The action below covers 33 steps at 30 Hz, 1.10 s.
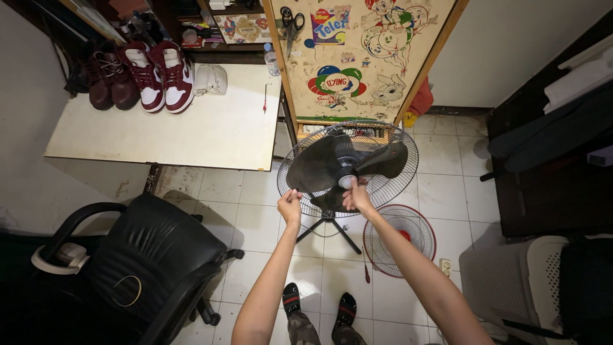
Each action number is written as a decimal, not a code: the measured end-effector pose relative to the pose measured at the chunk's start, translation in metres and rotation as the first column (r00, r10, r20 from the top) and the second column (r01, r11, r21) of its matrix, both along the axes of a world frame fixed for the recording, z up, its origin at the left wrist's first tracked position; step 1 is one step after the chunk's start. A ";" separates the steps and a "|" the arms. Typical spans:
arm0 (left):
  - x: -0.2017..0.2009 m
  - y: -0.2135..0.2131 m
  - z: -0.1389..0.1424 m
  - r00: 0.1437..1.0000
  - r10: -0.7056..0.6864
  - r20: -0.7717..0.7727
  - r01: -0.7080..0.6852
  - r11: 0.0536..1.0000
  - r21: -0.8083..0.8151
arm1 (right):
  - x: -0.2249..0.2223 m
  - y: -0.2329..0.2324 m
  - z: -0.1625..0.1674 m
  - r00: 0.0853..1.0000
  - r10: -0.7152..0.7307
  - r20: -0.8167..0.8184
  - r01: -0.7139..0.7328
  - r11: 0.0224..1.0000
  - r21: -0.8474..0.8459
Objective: The person disassembles a standing electric fan, unscrewing and removing the front grille, then detaching the blade cap, fan blades, and rear grille, and sets the parts on the floor. They then reattach the rear grille and blades and use a screwdriver to tighten the blade cap.
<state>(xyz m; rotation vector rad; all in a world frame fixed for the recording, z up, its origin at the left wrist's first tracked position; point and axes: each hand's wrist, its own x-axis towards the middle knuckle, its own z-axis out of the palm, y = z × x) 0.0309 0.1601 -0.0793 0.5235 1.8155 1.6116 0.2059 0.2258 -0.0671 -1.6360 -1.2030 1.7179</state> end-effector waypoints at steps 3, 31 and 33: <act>0.002 0.000 -0.002 1.000 -0.003 0.020 0.003 1.000 0.025 | 0.003 -0.010 0.008 0.927 -0.046 0.373 -0.065 0.958 0.280; 0.004 -0.006 0.000 1.000 -0.009 -0.002 0.008 0.997 -0.078 | -0.006 -0.024 0.015 0.746 -0.235 0.623 -0.282 0.737 0.615; 0.004 -0.005 0.000 1.000 -0.007 -0.017 0.005 0.996 -0.091 | -0.004 -0.021 0.011 0.742 -0.210 0.636 -0.322 0.722 0.613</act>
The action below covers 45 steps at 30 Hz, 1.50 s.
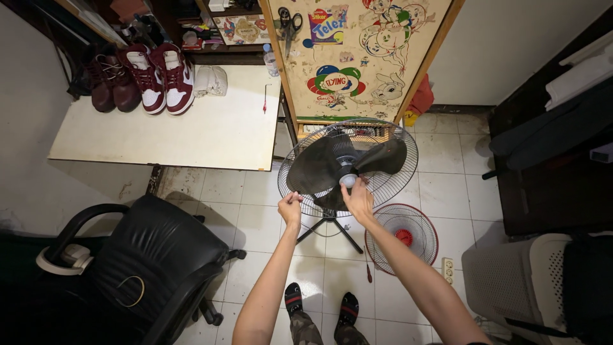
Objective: The person disassembles a standing electric fan, unscrewing and removing the front grille, then detaching the blade cap, fan blades, and rear grille, and sets the parts on the floor. They then reattach the rear grille and blades and use a screwdriver to tighten the blade cap.
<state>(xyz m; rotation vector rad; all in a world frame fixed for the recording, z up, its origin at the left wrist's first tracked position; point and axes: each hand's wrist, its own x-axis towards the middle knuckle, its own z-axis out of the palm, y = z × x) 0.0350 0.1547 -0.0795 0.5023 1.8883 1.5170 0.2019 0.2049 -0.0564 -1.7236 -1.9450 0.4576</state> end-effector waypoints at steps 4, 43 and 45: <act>0.000 0.000 0.001 1.000 0.006 -0.025 -0.007 1.000 -0.014 | 0.001 0.010 -0.010 0.997 -0.018 -0.078 0.005 0.988 -0.157; 0.002 -0.003 -0.004 0.998 0.006 0.063 -0.006 1.000 -0.002 | 0.001 -0.003 0.003 1.000 0.000 -0.031 -0.001 0.999 -0.046; 0.003 -0.003 -0.005 0.997 0.012 0.078 -0.012 1.000 -0.004 | 0.003 0.001 -0.001 1.000 0.018 -0.021 -0.020 0.997 -0.075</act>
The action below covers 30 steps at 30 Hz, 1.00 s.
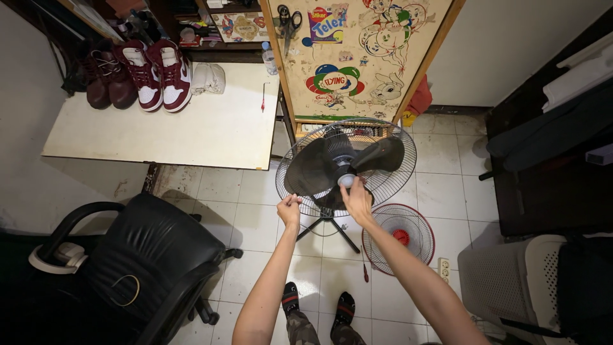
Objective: The person disassembles a standing electric fan, unscrewing and removing the front grille, then detaching the blade cap, fan blades, and rear grille, and sets the parts on the floor. They then reattach the rear grille and blades and use a screwdriver to tighten the blade cap.
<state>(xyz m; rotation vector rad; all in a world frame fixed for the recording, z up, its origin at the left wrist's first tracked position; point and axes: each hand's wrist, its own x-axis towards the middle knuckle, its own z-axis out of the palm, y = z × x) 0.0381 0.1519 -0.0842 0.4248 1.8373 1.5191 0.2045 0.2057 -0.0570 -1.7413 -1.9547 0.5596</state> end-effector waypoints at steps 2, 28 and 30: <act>0.000 0.000 0.000 1.000 0.004 -0.002 -0.004 1.000 -0.006 | 0.000 0.005 -0.007 0.997 -0.004 -0.081 0.002 1.000 -0.019; -0.003 0.007 -0.017 1.000 0.011 -0.012 -0.011 1.000 -0.006 | 0.002 0.024 -0.030 0.638 -0.437 -0.635 -0.144 0.741 -0.655; -0.004 0.006 -0.019 1.000 0.012 -0.011 -0.013 1.000 -0.012 | 0.003 0.023 -0.031 0.595 -0.504 -0.625 -0.144 0.699 -0.701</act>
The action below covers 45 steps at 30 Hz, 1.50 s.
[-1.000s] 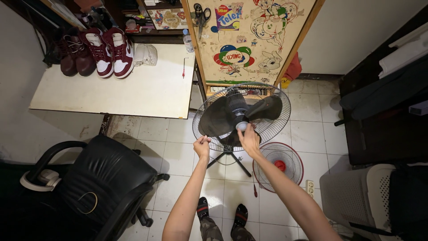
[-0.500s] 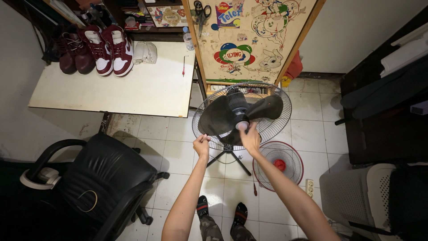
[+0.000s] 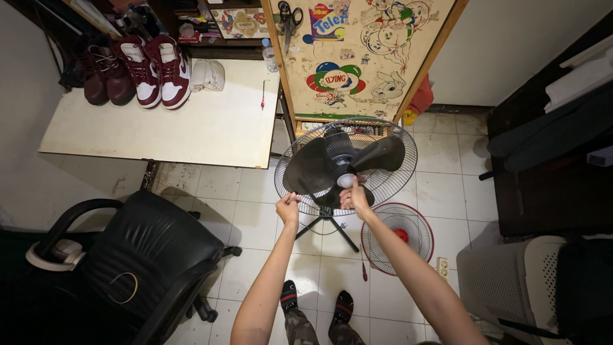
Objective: The person disassembles a standing electric fan, unscrewing and removing the front grille, then detaching the blade cap, fan blades, and rear grille, and sets the parts on the floor. They then reattach the rear grille and blades and use a screwdriver to tighten the blade cap.
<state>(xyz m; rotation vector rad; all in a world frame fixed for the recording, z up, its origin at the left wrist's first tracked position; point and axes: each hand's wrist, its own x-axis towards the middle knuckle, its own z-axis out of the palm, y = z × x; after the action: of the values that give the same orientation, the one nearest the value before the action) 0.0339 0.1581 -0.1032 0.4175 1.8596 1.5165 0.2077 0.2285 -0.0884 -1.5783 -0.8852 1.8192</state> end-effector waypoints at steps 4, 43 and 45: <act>0.000 0.002 -0.003 1.000 0.010 0.003 -0.010 1.000 -0.009 | 0.000 -0.011 0.006 0.761 -0.213 0.613 -0.220 0.804 0.552; 0.007 -0.001 0.000 0.999 0.022 0.050 -0.020 0.999 -0.049 | -0.021 -0.008 -0.008 0.919 -0.265 -0.292 0.271 0.962 -0.022; 0.006 -0.002 -0.004 0.994 -0.007 0.105 0.007 1.000 0.001 | -0.023 -0.006 -0.006 0.856 -0.356 -0.374 0.298 0.932 -0.206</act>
<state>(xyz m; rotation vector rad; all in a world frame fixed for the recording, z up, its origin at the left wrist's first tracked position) 0.0398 0.1562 -0.1069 0.3381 1.7744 1.5060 0.1850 0.2228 -0.0941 -1.2618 -0.2784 1.8849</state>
